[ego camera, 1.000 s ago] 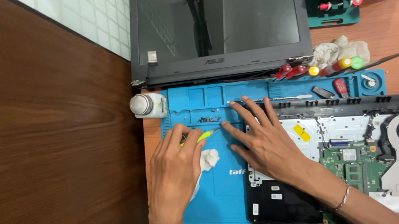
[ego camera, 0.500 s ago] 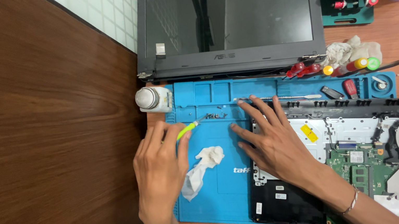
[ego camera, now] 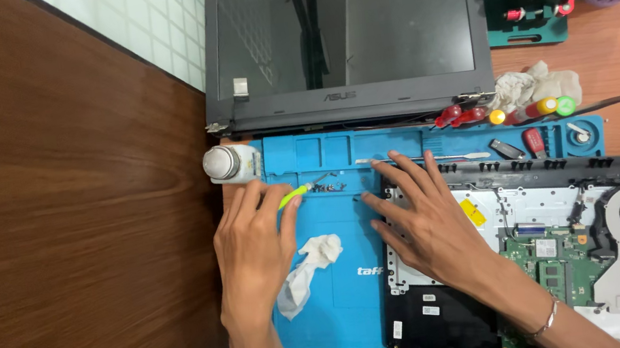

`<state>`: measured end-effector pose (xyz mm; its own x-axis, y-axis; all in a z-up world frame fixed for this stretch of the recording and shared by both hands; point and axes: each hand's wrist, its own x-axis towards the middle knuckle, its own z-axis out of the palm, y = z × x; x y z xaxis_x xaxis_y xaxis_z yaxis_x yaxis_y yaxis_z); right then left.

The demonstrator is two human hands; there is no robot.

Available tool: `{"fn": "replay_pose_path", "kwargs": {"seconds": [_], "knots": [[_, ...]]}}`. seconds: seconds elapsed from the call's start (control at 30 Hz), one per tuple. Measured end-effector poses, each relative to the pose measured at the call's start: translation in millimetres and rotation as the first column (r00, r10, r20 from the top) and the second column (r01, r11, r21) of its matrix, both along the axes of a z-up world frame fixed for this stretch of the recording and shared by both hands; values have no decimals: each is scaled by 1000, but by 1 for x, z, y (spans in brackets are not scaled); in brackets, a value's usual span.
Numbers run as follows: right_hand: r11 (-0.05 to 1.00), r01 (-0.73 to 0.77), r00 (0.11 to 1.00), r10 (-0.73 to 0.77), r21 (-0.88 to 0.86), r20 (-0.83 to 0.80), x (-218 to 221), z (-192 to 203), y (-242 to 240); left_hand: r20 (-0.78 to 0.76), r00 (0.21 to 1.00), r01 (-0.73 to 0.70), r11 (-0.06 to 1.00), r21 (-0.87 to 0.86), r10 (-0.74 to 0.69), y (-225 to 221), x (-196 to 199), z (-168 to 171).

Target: The person uses a screwdriver to remove screws from a laptop motherboard and chassis, then aligns and presses the internal components together by hand.

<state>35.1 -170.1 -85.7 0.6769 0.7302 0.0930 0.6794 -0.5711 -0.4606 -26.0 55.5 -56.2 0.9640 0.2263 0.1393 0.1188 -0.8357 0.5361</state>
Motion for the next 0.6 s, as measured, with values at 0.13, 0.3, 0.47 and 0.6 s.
{"fn": "replay_pose_path", "kwargs": {"seconds": [0.13, 0.3, 0.47, 0.6], "knots": [[999, 15, 1000, -14, 49, -20, 1, 1, -3, -27, 1000, 6, 1000, 1, -6, -1, 2, -1], [988, 74, 996, -66, 139, -60, 1, 7, -5, 31, 999, 24, 1000, -12, -24, -6, -4, 12], [955, 156, 979, -116, 254, -165, 2, 13, -9, 82, 992, 101, 994, -31, -98, -17, -15, 33], [925, 191, 970, -126, 329, -209, 2, 13, -11, 94, 986, 139, 990, -20, -137, -27, -18, 44]]}}
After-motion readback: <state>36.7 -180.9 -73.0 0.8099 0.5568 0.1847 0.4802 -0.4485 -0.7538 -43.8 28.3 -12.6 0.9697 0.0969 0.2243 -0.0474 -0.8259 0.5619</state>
